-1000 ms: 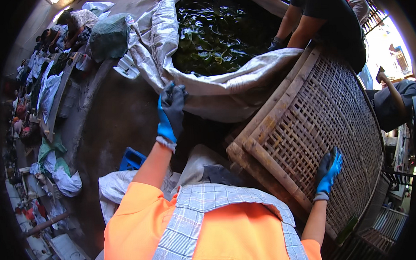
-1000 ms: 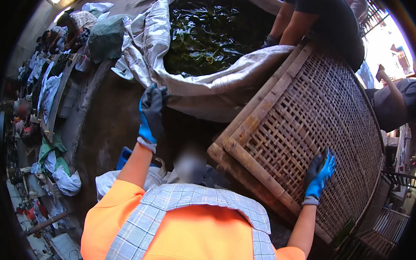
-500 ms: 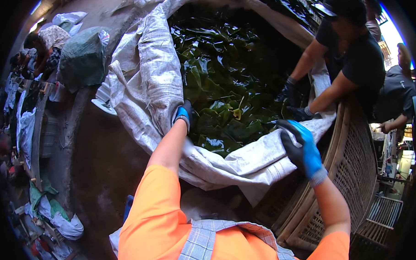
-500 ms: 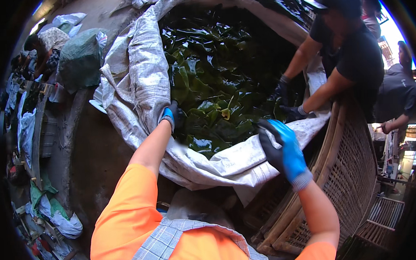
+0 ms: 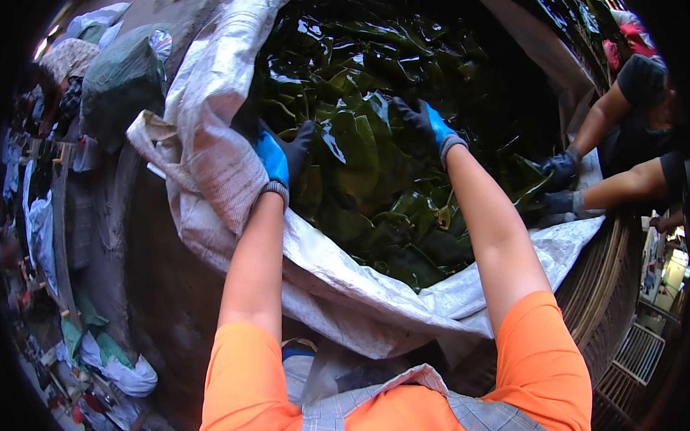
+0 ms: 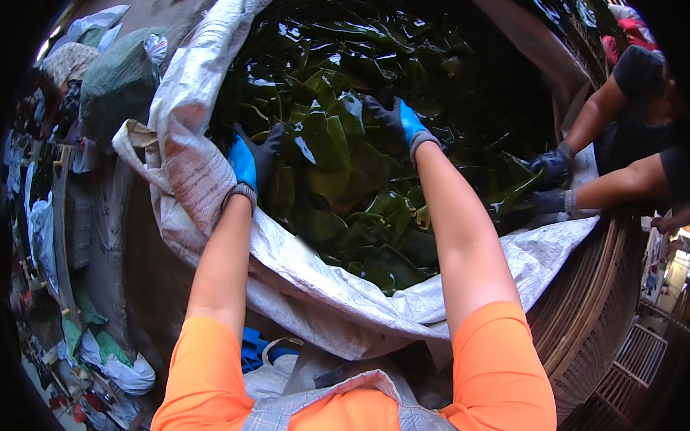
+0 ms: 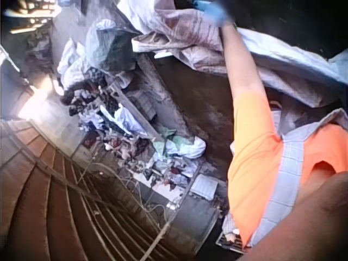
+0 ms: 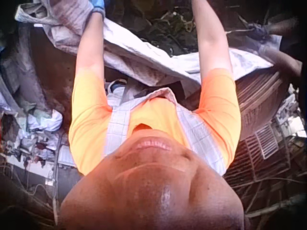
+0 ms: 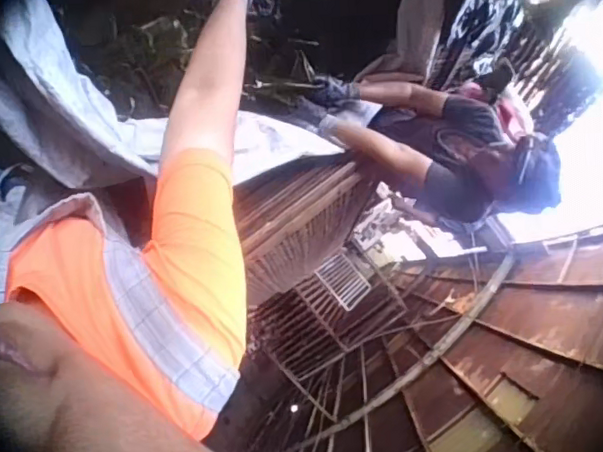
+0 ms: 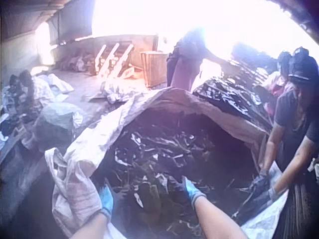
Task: The person takes green leaves from a bag and lays them flat onto a woven tray. They fold the leaves and arrange them in rows on the tray. They then lift the tray and place it into a drying rack before starting a new tray on the work surface.
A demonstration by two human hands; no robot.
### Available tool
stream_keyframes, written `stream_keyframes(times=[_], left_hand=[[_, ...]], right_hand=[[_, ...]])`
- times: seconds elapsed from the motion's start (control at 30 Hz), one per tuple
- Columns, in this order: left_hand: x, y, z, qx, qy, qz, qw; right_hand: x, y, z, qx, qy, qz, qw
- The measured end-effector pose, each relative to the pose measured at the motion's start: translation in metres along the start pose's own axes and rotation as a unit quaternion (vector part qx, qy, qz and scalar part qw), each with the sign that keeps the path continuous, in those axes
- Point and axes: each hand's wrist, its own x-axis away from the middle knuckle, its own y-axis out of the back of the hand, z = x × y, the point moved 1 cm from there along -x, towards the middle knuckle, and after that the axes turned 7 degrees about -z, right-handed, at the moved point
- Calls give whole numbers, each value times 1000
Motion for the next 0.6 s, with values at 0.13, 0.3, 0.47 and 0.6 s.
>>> stream_keyframes(times=[0.13,0.3,0.47,0.6], left_hand=[[-12,-4,-24,-90,-78,15,993],[19,30,-45,-85,-74,131,985],[79,-1,-96,411,-53,273,868],[214,-103,-95,114,-186,370,903]], right_hand=[[-85,-1,-81,166,-87,-110,976],[-28,-17,-7,0,-40,102,994],[-16,-16,-25,-61,84,188,977],[28,-2,-21,-144,-25,278,949]])
